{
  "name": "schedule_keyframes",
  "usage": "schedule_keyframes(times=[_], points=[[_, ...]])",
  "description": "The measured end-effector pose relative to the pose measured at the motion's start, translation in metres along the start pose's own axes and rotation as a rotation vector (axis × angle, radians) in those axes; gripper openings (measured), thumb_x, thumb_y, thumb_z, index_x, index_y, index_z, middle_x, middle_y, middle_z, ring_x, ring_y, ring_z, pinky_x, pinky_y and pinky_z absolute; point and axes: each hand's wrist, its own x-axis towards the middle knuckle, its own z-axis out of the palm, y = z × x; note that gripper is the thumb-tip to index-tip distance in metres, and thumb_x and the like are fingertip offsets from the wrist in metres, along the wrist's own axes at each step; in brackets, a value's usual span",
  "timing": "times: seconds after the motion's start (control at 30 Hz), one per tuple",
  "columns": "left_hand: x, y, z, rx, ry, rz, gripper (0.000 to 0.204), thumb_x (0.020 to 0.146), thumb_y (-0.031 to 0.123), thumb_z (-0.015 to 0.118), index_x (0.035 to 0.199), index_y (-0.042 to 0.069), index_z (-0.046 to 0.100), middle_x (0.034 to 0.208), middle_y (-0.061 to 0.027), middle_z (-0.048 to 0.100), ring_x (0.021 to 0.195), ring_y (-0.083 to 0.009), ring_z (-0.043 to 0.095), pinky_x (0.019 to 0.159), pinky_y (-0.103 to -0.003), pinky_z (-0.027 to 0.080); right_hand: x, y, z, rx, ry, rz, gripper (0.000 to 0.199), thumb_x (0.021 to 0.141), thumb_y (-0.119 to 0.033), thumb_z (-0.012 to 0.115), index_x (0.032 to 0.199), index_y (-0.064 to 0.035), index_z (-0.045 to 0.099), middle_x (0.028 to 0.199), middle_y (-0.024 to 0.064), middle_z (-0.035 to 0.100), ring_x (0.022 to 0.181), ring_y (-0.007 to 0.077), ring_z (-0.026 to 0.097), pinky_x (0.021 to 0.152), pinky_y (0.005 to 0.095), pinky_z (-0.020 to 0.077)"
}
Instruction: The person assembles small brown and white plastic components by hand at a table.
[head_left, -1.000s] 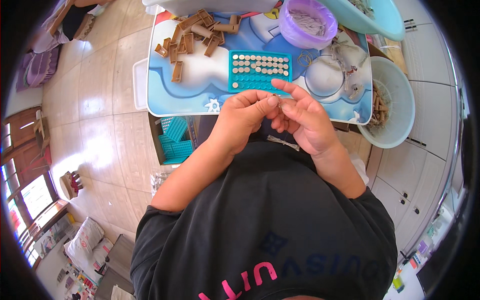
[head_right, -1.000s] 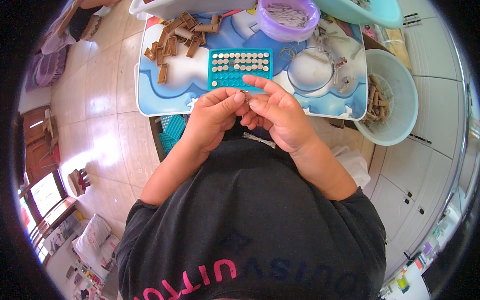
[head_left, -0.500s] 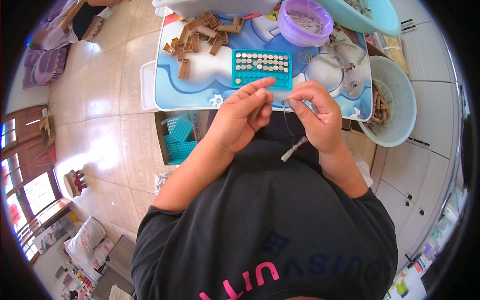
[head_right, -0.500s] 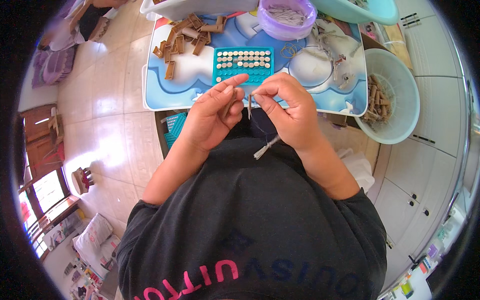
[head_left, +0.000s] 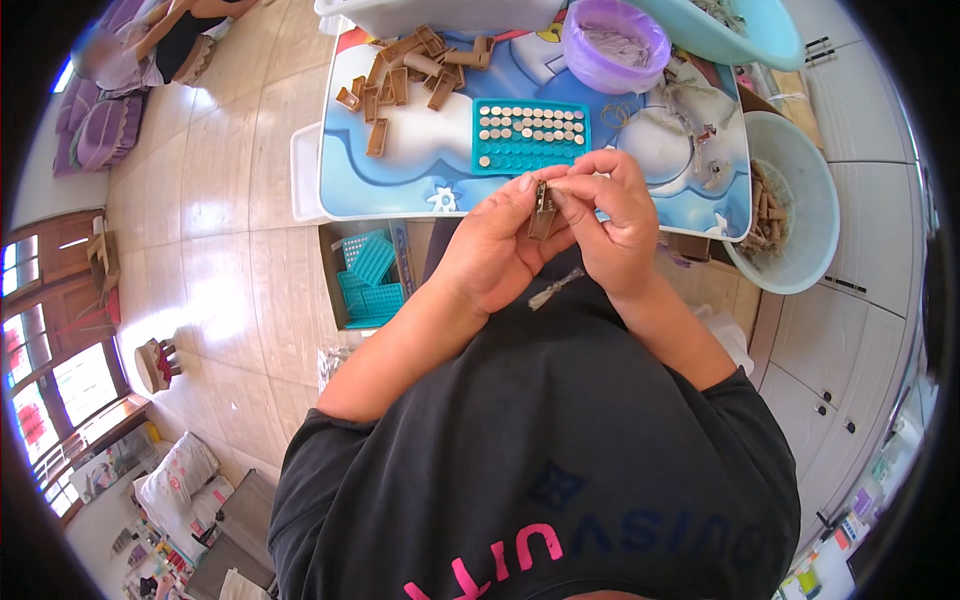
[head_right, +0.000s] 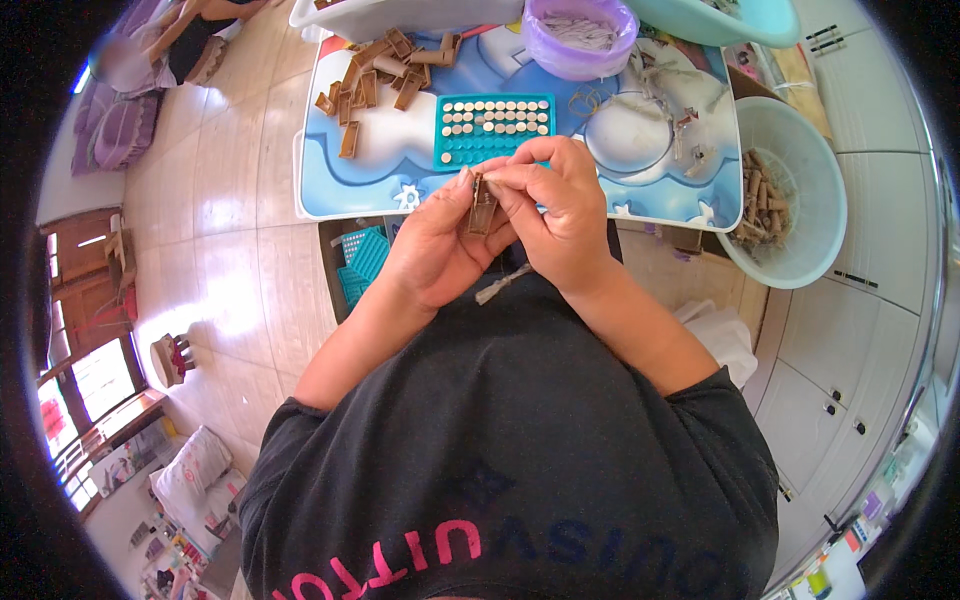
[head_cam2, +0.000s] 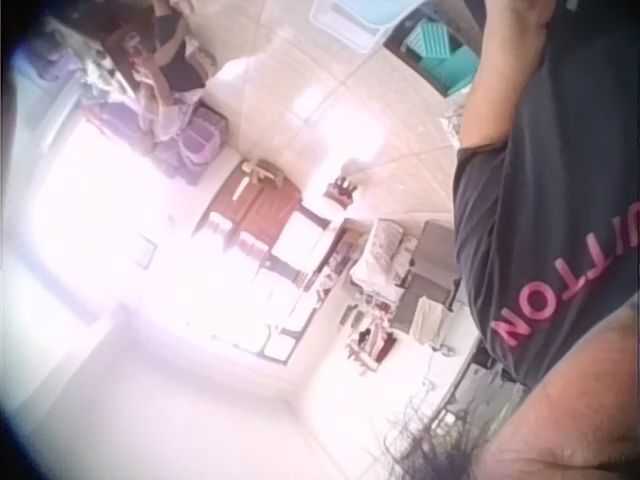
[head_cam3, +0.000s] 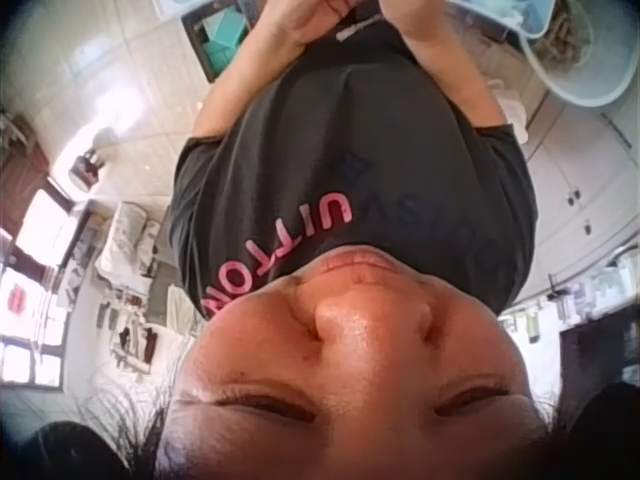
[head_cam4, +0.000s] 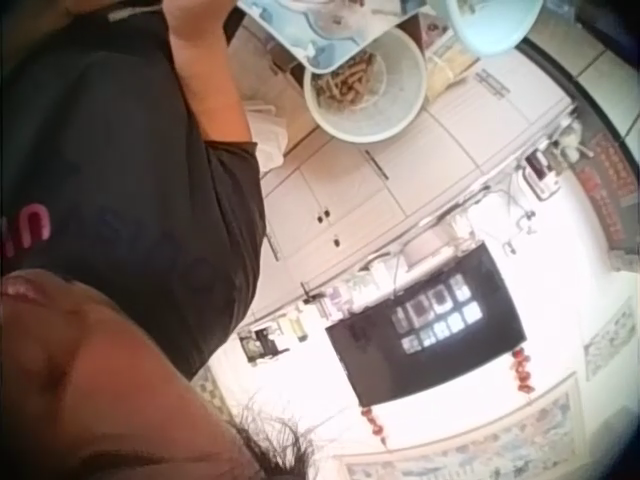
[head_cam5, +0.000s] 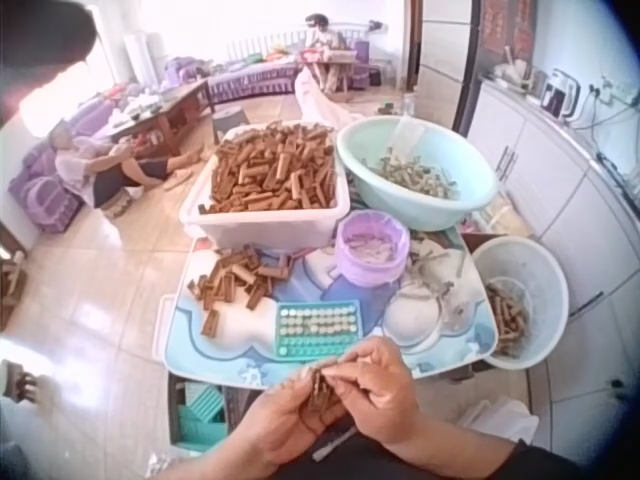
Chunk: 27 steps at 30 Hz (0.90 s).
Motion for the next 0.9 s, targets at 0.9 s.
schedule_keyframes(times=[0.9], points=[[-0.010,-0.005,0.007,0.315,0.216,0.299,0.027,0.098,0.018,0.035,0.116,-0.001,0.042,0.116,-0.0230,0.053,0.106,-0.0282,0.056,0.091,-0.037,0.046,-0.012,-0.019,-0.012,-0.213,-0.075,-0.220,0.023,0.067,-0.011,0.073,0.077,-0.0079,0.052,0.072,0.0055,0.054,0.068,0.0262,0.051,0.061,0.0364,0.0370]])
